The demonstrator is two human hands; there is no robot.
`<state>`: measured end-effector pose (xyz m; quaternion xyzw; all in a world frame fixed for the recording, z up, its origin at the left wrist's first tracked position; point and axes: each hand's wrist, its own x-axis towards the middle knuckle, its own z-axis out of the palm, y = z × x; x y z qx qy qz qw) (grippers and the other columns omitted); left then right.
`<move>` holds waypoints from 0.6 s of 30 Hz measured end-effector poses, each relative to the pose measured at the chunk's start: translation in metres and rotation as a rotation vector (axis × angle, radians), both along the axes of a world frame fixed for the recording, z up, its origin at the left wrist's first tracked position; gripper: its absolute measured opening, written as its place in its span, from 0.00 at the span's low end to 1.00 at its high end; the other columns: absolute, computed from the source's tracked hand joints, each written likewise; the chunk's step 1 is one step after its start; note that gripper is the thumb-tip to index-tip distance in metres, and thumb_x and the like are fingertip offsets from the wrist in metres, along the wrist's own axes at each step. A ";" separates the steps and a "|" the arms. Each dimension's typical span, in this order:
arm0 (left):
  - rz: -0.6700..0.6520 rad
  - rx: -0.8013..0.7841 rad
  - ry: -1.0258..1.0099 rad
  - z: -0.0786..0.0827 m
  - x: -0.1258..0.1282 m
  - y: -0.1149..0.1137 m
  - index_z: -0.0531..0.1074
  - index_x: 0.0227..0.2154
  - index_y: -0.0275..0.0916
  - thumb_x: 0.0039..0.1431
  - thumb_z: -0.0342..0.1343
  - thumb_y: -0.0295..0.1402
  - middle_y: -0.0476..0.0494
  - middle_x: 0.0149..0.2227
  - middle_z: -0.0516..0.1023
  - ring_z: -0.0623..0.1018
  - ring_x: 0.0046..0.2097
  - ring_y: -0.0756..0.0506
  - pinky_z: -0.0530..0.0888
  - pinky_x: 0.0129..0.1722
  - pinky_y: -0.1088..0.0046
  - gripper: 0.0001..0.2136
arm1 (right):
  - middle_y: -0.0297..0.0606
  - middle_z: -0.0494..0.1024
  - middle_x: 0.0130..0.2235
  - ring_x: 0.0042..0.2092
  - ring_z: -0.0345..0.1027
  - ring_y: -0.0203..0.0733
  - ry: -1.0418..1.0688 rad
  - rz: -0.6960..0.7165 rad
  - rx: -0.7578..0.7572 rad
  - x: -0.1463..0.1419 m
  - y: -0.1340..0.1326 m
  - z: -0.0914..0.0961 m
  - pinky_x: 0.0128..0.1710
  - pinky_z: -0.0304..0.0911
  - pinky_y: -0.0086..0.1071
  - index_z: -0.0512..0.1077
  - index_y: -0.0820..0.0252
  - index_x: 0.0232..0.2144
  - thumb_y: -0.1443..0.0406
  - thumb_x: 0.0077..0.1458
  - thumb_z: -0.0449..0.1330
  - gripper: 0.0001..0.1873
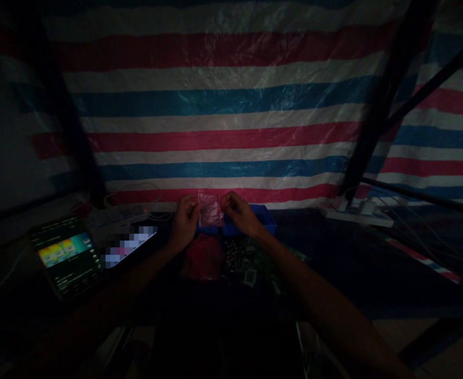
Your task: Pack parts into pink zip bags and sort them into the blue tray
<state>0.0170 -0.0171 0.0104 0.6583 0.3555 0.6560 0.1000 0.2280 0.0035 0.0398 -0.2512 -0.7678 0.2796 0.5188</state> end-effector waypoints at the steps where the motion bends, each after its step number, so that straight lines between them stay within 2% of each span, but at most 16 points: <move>1: -0.003 0.002 0.000 0.000 0.000 -0.001 0.66 0.55 0.44 0.70 0.55 0.33 0.48 0.38 0.77 0.79 0.39 0.48 0.75 0.41 0.71 0.13 | 0.38 0.73 0.37 0.38 0.65 0.44 -0.006 -0.003 0.010 0.000 0.000 0.001 0.36 0.63 0.36 0.70 0.54 0.38 0.50 0.64 0.62 0.15; 5: 0.002 0.017 0.010 0.001 -0.001 -0.004 0.66 0.59 0.45 0.72 0.52 0.33 0.45 0.43 0.78 0.79 0.41 0.46 0.76 0.43 0.69 0.14 | 0.38 0.75 0.39 0.40 0.68 0.44 0.004 -0.009 0.046 0.000 0.000 0.002 0.41 0.64 0.37 0.71 0.55 0.38 0.48 0.64 0.62 0.17; 8: 0.020 0.049 0.092 0.003 -0.005 -0.005 0.71 0.56 0.45 0.74 0.47 0.32 0.42 0.49 0.79 0.79 0.45 0.45 0.76 0.48 0.67 0.13 | 0.39 0.75 0.40 0.40 0.68 0.44 0.007 -0.021 0.037 0.001 0.001 0.001 0.41 0.64 0.36 0.72 0.55 0.37 0.48 0.64 0.63 0.17; 12: 0.061 0.109 0.183 0.006 -0.007 -0.005 0.76 0.52 0.43 0.73 0.46 0.27 0.42 0.47 0.78 0.79 0.48 0.44 0.75 0.51 0.65 0.14 | 0.39 0.76 0.39 0.41 0.69 0.44 0.025 -0.022 0.038 0.002 0.003 0.001 0.42 0.65 0.37 0.73 0.56 0.36 0.52 0.63 0.63 0.14; 16: 0.098 0.121 0.202 0.007 -0.007 -0.004 0.75 0.53 0.42 0.72 0.48 0.26 0.41 0.50 0.77 0.77 0.52 0.43 0.75 0.52 0.64 0.15 | 0.39 0.77 0.42 0.40 0.69 0.43 0.030 -0.019 0.006 0.003 0.005 -0.001 0.36 0.65 0.35 0.75 0.56 0.38 0.58 0.61 0.62 0.08; 18: 0.097 0.112 0.204 0.006 -0.007 -0.004 0.75 0.54 0.42 0.71 0.48 0.25 0.40 0.50 0.77 0.77 0.53 0.42 0.76 0.52 0.65 0.15 | 0.39 0.77 0.44 0.37 0.68 0.41 0.021 -0.027 -0.007 0.003 0.005 -0.001 0.31 0.64 0.33 0.74 0.56 0.40 0.60 0.58 0.63 0.09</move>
